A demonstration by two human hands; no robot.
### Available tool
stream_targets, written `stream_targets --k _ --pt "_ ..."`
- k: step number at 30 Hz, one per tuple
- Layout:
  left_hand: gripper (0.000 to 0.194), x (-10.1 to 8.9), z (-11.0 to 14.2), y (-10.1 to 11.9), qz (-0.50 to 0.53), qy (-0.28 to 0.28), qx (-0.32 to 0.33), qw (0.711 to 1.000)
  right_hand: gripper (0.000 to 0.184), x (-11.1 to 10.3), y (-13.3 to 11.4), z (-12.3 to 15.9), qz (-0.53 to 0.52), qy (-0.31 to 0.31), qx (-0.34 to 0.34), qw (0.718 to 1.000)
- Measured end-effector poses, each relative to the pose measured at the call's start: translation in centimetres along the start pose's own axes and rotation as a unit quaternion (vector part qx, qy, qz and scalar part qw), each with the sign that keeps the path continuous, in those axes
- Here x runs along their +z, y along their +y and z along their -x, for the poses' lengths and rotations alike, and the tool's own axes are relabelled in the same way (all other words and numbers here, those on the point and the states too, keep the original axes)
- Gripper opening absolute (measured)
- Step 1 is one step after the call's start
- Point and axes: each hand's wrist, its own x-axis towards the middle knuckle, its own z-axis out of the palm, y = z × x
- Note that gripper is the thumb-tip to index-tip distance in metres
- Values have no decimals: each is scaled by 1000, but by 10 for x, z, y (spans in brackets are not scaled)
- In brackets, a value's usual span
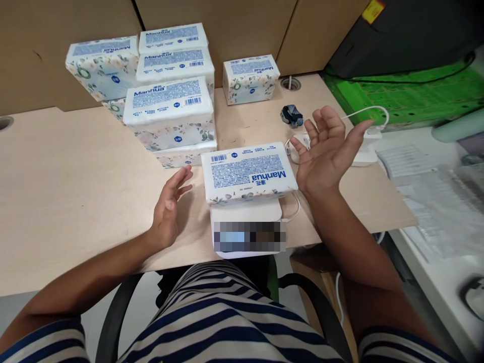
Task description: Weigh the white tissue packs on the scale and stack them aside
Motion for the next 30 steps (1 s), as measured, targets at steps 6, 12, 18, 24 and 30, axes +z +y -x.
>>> stream_targets --k 6,12,18,24,30 --pt "61 3 -2 -1 6 14 34 999 96 2 -12 3 -22 -1 23 1000" --pt "57 3 -3 -2 7 18 23 1000 105 3 -10 2 19 15 24 999" --pt "57 2 -1 -2 9 5 7 1000 100 9 -17 4 -64 60 30 996" --pt "52 1 -3 -6 2 28 32 999 106 13 -16 2 -24 69 -5 997" --pt "54 -4 -1 -1 -39 -2 56 998 102 18 -15 4 47 60 -117 990"
